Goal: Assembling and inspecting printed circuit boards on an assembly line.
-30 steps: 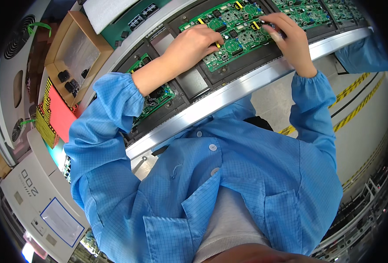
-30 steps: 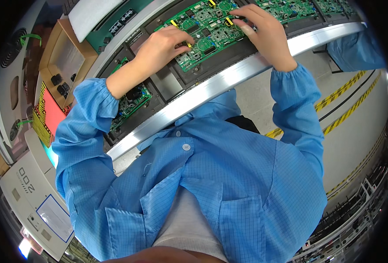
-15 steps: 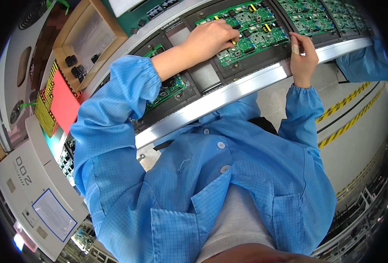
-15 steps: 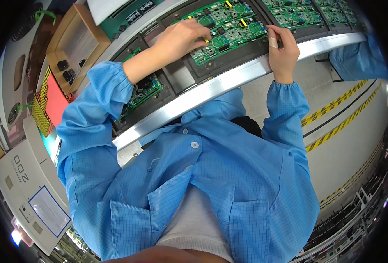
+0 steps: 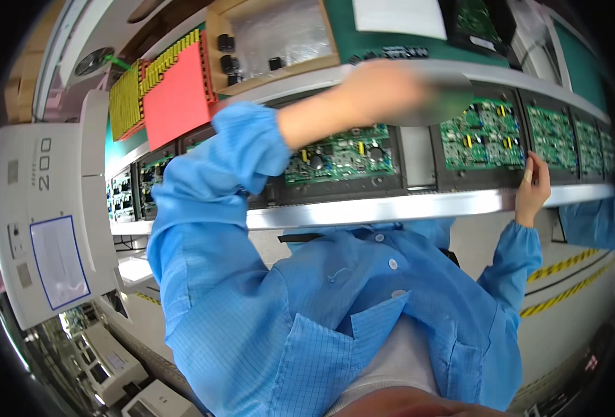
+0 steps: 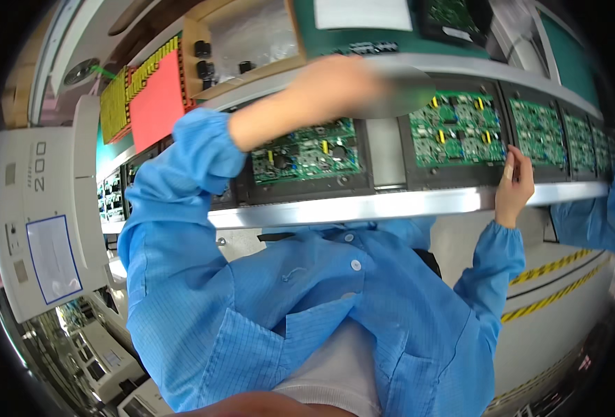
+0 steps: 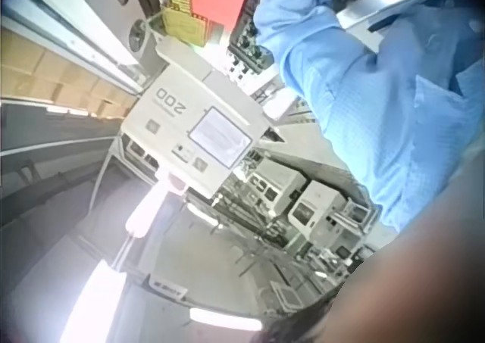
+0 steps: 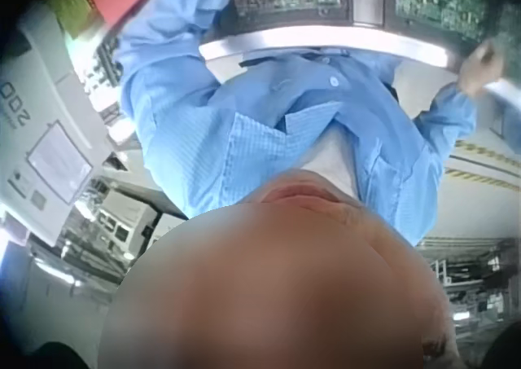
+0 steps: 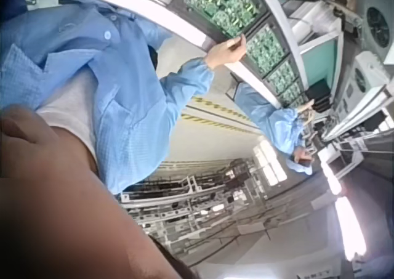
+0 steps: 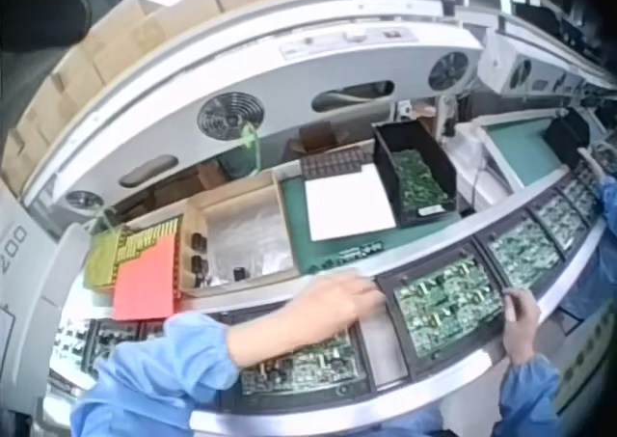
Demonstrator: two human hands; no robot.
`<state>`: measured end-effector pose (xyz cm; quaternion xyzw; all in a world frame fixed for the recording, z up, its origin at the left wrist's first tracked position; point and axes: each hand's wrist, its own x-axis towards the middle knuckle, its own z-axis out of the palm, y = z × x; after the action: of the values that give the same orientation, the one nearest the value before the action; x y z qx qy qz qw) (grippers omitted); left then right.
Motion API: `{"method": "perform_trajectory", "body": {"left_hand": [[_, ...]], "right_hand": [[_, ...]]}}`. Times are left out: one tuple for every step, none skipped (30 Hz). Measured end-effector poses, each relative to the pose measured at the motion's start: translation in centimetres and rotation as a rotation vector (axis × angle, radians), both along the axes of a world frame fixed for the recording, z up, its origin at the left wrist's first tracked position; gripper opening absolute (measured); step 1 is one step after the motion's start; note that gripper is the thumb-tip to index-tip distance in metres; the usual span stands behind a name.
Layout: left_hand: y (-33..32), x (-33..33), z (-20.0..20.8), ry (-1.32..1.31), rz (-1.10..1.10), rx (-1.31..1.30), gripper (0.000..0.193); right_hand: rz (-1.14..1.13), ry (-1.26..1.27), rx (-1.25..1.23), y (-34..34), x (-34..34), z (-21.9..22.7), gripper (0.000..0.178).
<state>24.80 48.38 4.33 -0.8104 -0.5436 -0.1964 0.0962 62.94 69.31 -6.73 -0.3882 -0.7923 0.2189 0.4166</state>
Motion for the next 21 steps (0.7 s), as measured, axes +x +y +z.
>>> {"method": "perform_trajectory", "body": {"left_hand": [[-2.2, -3.1, 1.0, 0.002, 0.117, 0.014, 0.028], [-4.3, -6.5, 1.8, -0.003, 0.222, 0.029, 0.028], [-6.2, -10.1, 2.2, 0.049, 0.337, 0.006, 0.027], [-8.1, -13.9, 2.9, 0.170, 0.403, -0.052, 0.024], [-10.6, -17.3, 2.7, 0.210, 0.488, -0.115, 0.021], [-12.9, -20.1, 2.9, 0.259, 0.541, -0.239, 0.019], [-14.5, -21.9, 2.5, 0.296, 0.597, -0.362, 0.016], [-15.3, -22.6, 2.1, 0.302, 0.602, -0.363, 0.016], [-16.1, -23.2, 1.8, 0.293, 0.581, -0.461, 0.017], [-16.2, -23.6, 1.7, 0.286, 0.550, -0.553, 0.017], [-15.6, -23.6, 1.4, 0.332, 0.540, -0.600, 0.014], [-15.6, -24.0, 0.7, 0.336, 0.548, -0.598, 0.014], [-15.3, -24.5, -0.3, 0.434, 0.569, -0.568, 0.012], [-15.1, -24.8, -0.9, 0.528, 0.592, -0.544, 0.018], [-14.6, -24.4, -1.1, 0.642, 0.586, -0.488, 0.029], [-14.5, -24.0, -1.3, 0.641, 0.584, -0.487, 0.029], [-14.3, -23.8, -1.2, 0.628, 0.583, -0.499, 0.029], [-13.7, -23.7, -1.0, 0.618, 0.576, -0.508, 0.030], [-13.3, -23.5, -1.1, 0.618, 0.571, -0.504, 0.030], [-13.4, -23.4, -1.5, 0.608, 0.624, -0.533, 0.028], [-13.4, -23.3, -1.8, 0.599, 0.675, -0.559, 0.026]], "right_hand": [[0.089, -0.025, 0.021, -0.7, -1.7, 1.5, 0.017], [0.166, -0.055, 0.043, -1.9, -3.7, 3.8, 0.017], [0.293, -0.069, 0.056, -3.0, -6.0, 6.1, 0.017], [0.398, -0.068, 0.036, -3.9, -8.5, 7.7, 0.017], [0.582, -0.058, 0.147, -5.3, -12.3, 10.3, 0.017], [0.718, -0.094, 0.209, -6.9, -15.8, 12.6, 0.017], [0.833, -0.092, 0.378, -7.8, -19.1, 13.8, 0.015], [0.945, -0.020, 0.500, -9.3, -22.7, 14.7, 0.013], [1.048, 0.040, 0.556, -11.3, -26.1, 15.9, 0.013], [1.119, 0.076, 0.588, -12.8, -29.0, 16.4, 0.016], [1.118, 0.155, 0.633, -14.6, -31.9, 16.5, 0.015], [1.128, 0.186, 0.669, -16.1, -35.2, 16.3, 0.012], [1.109, 0.070, 0.659, -17.3, -38.0, 16.2, 0.013], [1.052, -0.167, 0.572, -18.3, -41.0, 15.8, 0.018], [0.979, -0.407, 0.476, -18.9, -43.7, 15.1, 0.024], [0.941, -0.608, 0.417, -19.3, -45.8, 14.3, 0.027], [0.891, -0.805, 0.355, -19.2, -47.7, 13.2, 0.030], [0.860, -0.865, 0.272, -18.5, -49.4, 11.1, 0.031], [0.834, -0.925, 0.187, -18.1, -50.6, 9.3, 0.034], [0.837, -0.929, 0.189, -18.2, -51.1, 8.8, 0.034], [0.889, -0.904, 0.136, -18.0, -51.3, 8.3, 0.036]]}}
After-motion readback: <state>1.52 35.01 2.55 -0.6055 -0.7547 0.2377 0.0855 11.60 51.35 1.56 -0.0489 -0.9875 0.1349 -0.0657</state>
